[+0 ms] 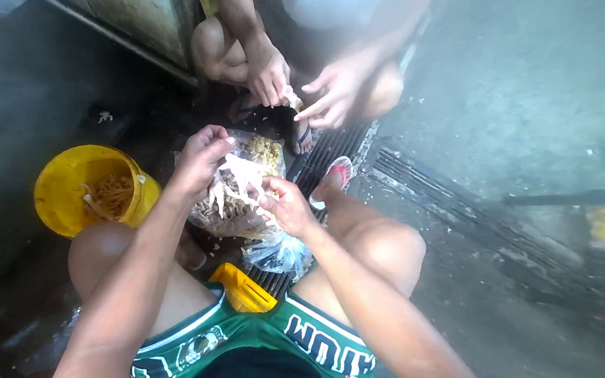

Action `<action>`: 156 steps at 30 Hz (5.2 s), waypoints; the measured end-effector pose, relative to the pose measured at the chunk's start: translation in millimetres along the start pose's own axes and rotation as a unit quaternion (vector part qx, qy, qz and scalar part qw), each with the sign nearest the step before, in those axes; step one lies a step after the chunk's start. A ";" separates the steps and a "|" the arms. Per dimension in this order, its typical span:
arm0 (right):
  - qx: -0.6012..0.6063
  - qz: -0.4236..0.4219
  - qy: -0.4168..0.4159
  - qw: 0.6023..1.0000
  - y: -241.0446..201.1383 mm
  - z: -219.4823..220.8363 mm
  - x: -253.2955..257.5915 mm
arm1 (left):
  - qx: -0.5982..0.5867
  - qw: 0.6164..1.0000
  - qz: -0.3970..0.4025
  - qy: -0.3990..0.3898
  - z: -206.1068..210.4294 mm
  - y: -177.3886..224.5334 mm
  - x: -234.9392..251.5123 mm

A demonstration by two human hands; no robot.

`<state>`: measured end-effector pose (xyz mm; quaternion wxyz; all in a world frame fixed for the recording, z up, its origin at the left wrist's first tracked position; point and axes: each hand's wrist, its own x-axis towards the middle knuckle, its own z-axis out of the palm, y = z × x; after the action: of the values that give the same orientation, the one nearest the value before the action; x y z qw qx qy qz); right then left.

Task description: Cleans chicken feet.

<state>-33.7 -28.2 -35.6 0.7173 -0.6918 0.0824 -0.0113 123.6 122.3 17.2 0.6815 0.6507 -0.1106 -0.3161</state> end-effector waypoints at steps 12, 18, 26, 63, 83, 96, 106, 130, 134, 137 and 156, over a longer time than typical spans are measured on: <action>-0.116 -0.076 -0.011 0.990 -7.8 8.1 -1.8 | 0.053 0.994 0.027 0.087 -12.9 -9.1 12.6; -0.114 -0.103 0.022 0.988 -10.3 6.9 -8.1 | 0.057 0.990 0.033 0.122 -19.3 -8.7 21.1; -0.128 -0.121 0.059 0.983 -8.0 12.9 -10.4 | 0.023 0.987 0.034 0.157 -13.0 -9.8 21.3; 0.078 0.033 -0.039 0.996 11.1 3.6 -1.7 | -0.078 0.996 0.006 0.045 43.2 -32.9 -6.3; -0.022 0.002 0.045 0.999 -0.6 -0.9 -3.1 | 0.138 0.989 0.030 -0.036 2.2 -13.4 -1.3; -0.090 -0.011 0.044 0.995 -15.8 5.1 -14.2 | 0.156 0.966 -0.005 0.207 -13.1 -23.4 36.7; -0.099 -0.007 0.029 0.995 -10.3 -6.6 -3.2 | -0.034 0.992 -0.024 0.118 -3.3 -14.7 14.9; -0.156 0.062 0.009 0.986 -8.4 -1.8 -3.7 | -0.095 0.966 -0.036 0.239 -40.9 -0.7 17.6; -0.114 0.031 0.033 0.992 -8.9 8.9 5.5 | -0.101 0.976 -0.121 0.154 9.5 -16.9 0.6; -0.059 -0.001 0.086 0.995 -3.4 15.1 6.0 | -0.053 0.978 -0.172 0.107 35.1 -31.5 -7.8; -0.114 0.032 0.084 0.989 -0.7 9.5 1.8 | -0.099 0.974 -0.145 0.142 24.0 -30.8 -4.6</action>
<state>-30.6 -19.1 -34.7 0.6239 -0.7629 0.1653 -0.0365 97.6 106.8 -8.0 0.6985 0.6272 0.1147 -0.3249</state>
